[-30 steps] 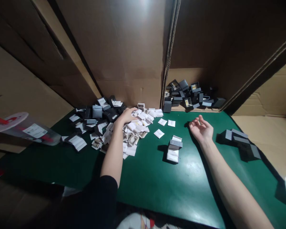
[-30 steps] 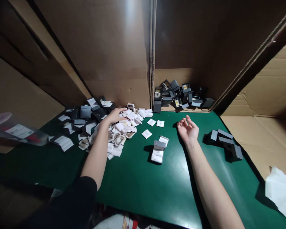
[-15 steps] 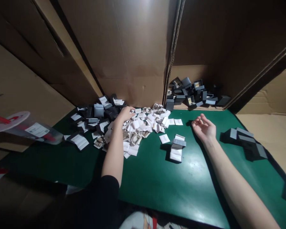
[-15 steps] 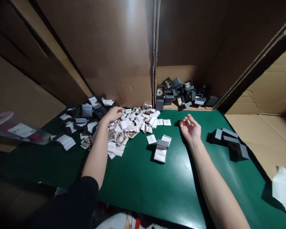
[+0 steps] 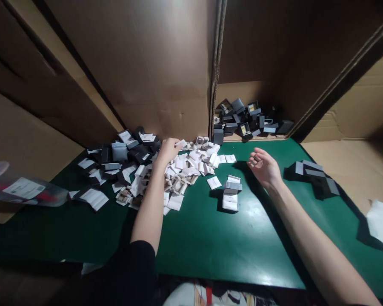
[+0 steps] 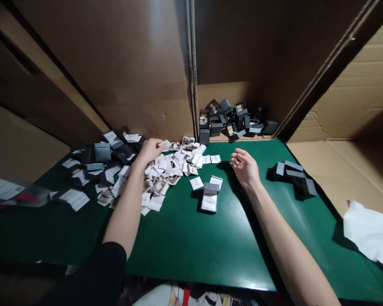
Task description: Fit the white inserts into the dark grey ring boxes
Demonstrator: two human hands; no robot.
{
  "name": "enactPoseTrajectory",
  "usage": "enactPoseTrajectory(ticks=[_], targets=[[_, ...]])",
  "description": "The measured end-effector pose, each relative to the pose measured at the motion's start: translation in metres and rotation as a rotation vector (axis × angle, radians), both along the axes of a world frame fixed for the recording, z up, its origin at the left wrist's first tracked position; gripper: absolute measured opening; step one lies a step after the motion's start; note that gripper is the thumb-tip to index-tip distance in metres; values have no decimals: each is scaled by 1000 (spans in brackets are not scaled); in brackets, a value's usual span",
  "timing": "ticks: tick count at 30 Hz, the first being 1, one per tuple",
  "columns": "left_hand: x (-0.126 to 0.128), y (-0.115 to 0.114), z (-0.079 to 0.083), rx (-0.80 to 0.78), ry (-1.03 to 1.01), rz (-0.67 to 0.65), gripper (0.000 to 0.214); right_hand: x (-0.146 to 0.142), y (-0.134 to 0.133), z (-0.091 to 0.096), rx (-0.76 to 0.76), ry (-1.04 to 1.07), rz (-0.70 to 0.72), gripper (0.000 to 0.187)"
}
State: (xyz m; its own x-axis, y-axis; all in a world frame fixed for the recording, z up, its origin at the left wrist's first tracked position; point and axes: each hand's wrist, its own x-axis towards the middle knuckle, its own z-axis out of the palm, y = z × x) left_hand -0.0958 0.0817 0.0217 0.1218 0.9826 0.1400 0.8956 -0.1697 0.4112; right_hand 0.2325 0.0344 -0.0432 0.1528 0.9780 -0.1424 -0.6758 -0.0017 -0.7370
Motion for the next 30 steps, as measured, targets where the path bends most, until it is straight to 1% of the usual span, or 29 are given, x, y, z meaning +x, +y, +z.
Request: enactPoseTrajectory(ticks=[1,2,3,4,5,6,9,11,12,15,17,19,20,22,24,26,30], targets=[[6,-4,9,5,-20,-35,26,-3,-8,7,72,-79,-18,14],[15,-9,18,-6,-76,-110,24,-7,-17,14,155,-163,-45,14],[24,-16,27,-33,-149,-218,24,-11,-26,22,237,-241,-92,12],[35,-24,35,-37,-204,-303,23,-16,-35,29,288,-309,-144,8],[46,-33,42,-37,-255,-365,22,-22,-43,35,310,-373,-156,7],[58,-42,48,-58,-299,-430,25,-27,-50,41,329,-427,-137,9],[89,-65,57,-191,-363,-585,33,-38,-63,49,410,-548,25,23],[104,-73,56,-224,-351,-654,33,-40,-67,48,450,-585,89,32],[110,-75,54,-222,-341,-674,33,-39,-68,46,454,-593,92,34],[118,-71,46,-190,-295,-668,34,-34,-67,36,414,-589,15,28],[117,-66,40,-209,-213,-652,42,-29,-62,27,363,-570,-63,23],[114,-60,34,-302,-102,-666,46,-25,-55,17,304,-545,-116,23],[112,-58,32,-362,-56,-686,44,-23,-51,12,277,-524,-132,24],[111,-55,29,-446,-8,-725,32,-20,-44,2,231,-454,-141,28],[112,-53,26,-445,-17,-741,22,-19,-39,-5,206,-363,-130,33],[114,-52,22,-405,-43,-734,22,-17,-37,-8,198,-303,-112,37],[117,-47,10,-370,-117,-703,21,-14,-36,-7,206,-302,-103,34]])
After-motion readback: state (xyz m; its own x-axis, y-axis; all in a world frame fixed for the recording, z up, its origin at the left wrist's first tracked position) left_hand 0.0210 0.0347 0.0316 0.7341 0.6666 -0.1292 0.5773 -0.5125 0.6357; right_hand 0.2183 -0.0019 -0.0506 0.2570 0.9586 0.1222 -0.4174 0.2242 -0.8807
